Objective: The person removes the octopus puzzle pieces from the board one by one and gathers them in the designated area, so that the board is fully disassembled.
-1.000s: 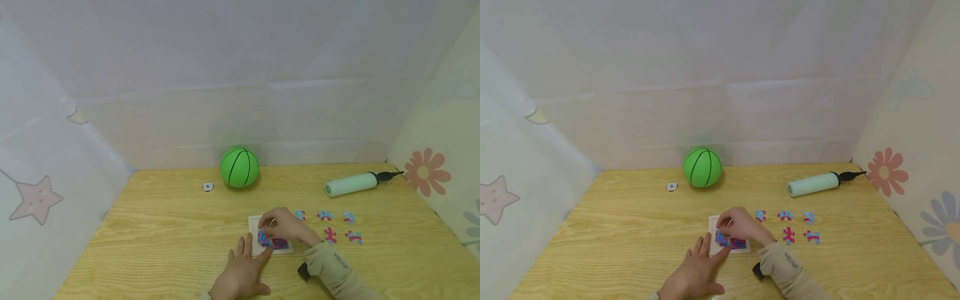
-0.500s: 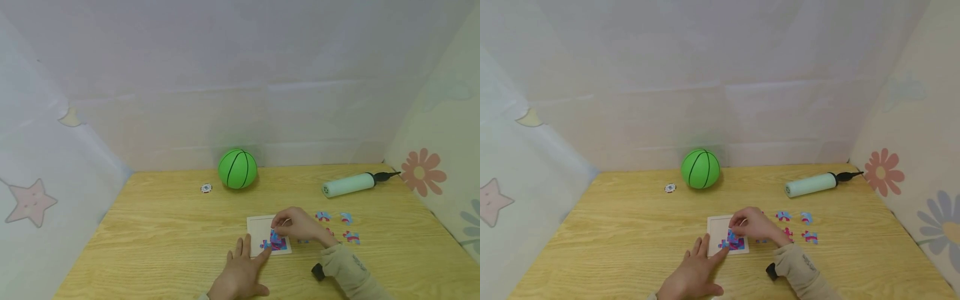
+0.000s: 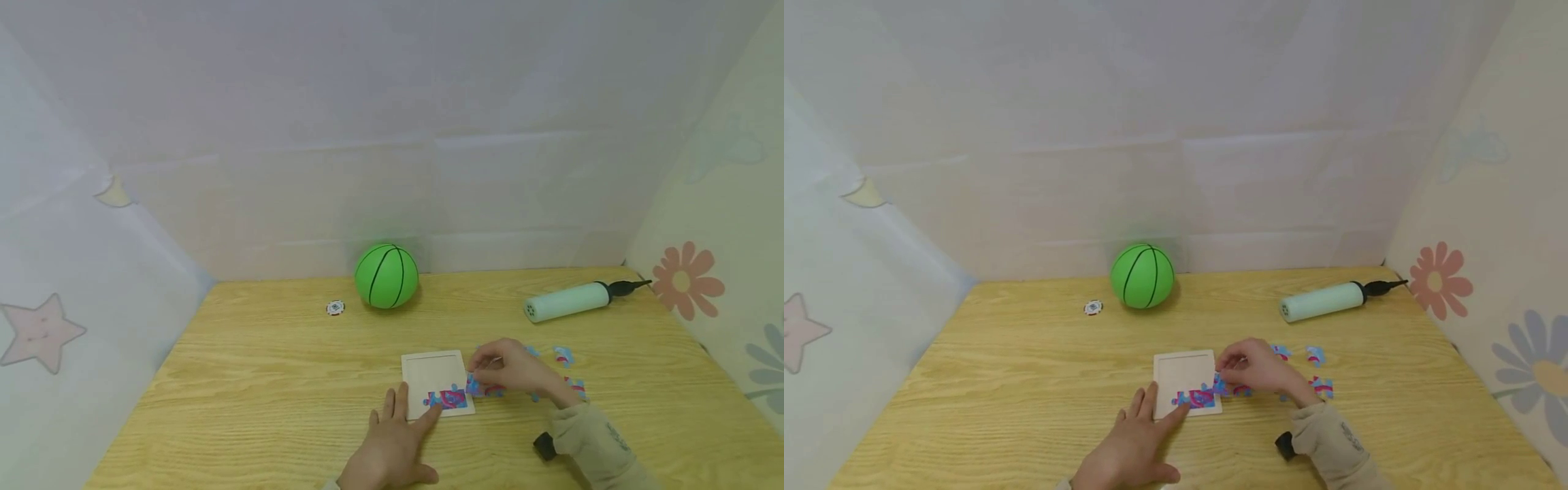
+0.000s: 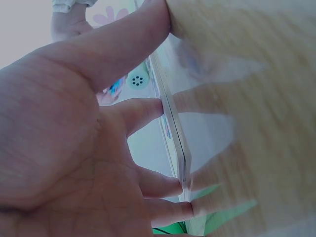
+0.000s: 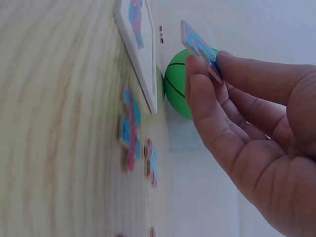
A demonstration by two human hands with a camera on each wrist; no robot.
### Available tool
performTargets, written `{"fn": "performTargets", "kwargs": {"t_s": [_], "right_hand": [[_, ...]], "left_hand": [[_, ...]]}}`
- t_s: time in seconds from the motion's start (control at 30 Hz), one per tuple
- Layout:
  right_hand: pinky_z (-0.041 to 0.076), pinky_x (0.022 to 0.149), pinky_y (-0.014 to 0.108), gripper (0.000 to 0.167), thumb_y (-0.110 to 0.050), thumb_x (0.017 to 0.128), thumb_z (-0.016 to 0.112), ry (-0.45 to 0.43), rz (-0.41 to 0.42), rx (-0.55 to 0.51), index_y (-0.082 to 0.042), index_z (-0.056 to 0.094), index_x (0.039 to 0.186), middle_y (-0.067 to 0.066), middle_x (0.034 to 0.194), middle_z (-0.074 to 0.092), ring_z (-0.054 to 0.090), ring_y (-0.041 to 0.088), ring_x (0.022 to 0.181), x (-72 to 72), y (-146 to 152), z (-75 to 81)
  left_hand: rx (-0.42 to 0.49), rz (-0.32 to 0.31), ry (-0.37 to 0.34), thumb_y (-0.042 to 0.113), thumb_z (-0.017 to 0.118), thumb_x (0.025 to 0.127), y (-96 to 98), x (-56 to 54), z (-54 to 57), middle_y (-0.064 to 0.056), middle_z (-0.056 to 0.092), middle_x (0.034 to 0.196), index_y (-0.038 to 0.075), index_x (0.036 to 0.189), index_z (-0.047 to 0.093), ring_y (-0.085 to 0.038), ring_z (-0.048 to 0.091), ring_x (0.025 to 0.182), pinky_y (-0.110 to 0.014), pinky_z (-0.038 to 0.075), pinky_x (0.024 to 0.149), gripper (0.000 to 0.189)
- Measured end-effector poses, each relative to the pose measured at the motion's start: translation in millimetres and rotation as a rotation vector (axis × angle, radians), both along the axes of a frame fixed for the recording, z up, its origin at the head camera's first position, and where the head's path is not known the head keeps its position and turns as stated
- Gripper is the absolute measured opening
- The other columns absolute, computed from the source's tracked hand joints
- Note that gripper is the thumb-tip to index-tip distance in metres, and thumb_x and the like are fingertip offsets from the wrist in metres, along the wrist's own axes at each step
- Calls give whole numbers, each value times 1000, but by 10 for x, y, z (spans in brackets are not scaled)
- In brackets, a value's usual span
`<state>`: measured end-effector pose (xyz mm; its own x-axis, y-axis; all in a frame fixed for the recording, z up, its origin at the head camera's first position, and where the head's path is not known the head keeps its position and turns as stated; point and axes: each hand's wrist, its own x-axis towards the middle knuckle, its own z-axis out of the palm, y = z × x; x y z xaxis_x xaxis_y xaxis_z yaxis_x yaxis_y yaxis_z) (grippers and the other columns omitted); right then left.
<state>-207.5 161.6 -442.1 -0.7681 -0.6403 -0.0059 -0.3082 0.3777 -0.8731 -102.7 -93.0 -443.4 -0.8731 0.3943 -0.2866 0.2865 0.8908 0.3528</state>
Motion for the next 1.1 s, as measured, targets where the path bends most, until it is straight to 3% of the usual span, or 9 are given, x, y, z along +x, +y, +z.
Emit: {"fn": "performTargets", "kwargs": {"t_s": [0.37, 0.73, 0.97, 1.1], "right_hand": [[54, 74, 25, 9, -8, 92, 63, 70, 68, 34, -3, 69, 96, 4, 92, 70, 67, 10, 82, 85, 260, -59], [52, 59, 26, 6, -5, 89, 65, 28, 164, 34, -9, 69, 91, -3, 79, 67, 59, 3, 67, 223, 414, -126], [50, 59, 23, 6, -9, 88, 68, 146, 133, 100, -15, 67, 86, -11, 76, 62, 56, 0, 67, 271, 369, -189], [48, 58, 22, 7, -8, 87, 68, 160, 115, 124, -14, 68, 84, -12, 74, 60, 53, -1, 65, 299, 319, -163]], "left_hand": [[15, -13, 10, 52, 78, 70, -12, -1, -10, -31, 13, 153, 33, 147, 38, -52, 16, 138, -68, 29, 99, 90], [29, -12, 14, 52, 79, 69, -7, 4, -20, -32, 12, 153, 32, 148, 38, -53, 14, 137, -69, 28, 99, 91], [33, -9, -1, 51, 79, 69, -10, -9, -20, -32, 11, 153, 32, 147, 38, -53, 14, 137, -69, 28, 99, 91], [40, -7, 0, 51, 80, 69, -13, -16, -17, -32, 11, 153, 32, 147, 39, -53, 15, 138, -69, 28, 99, 91]]}}
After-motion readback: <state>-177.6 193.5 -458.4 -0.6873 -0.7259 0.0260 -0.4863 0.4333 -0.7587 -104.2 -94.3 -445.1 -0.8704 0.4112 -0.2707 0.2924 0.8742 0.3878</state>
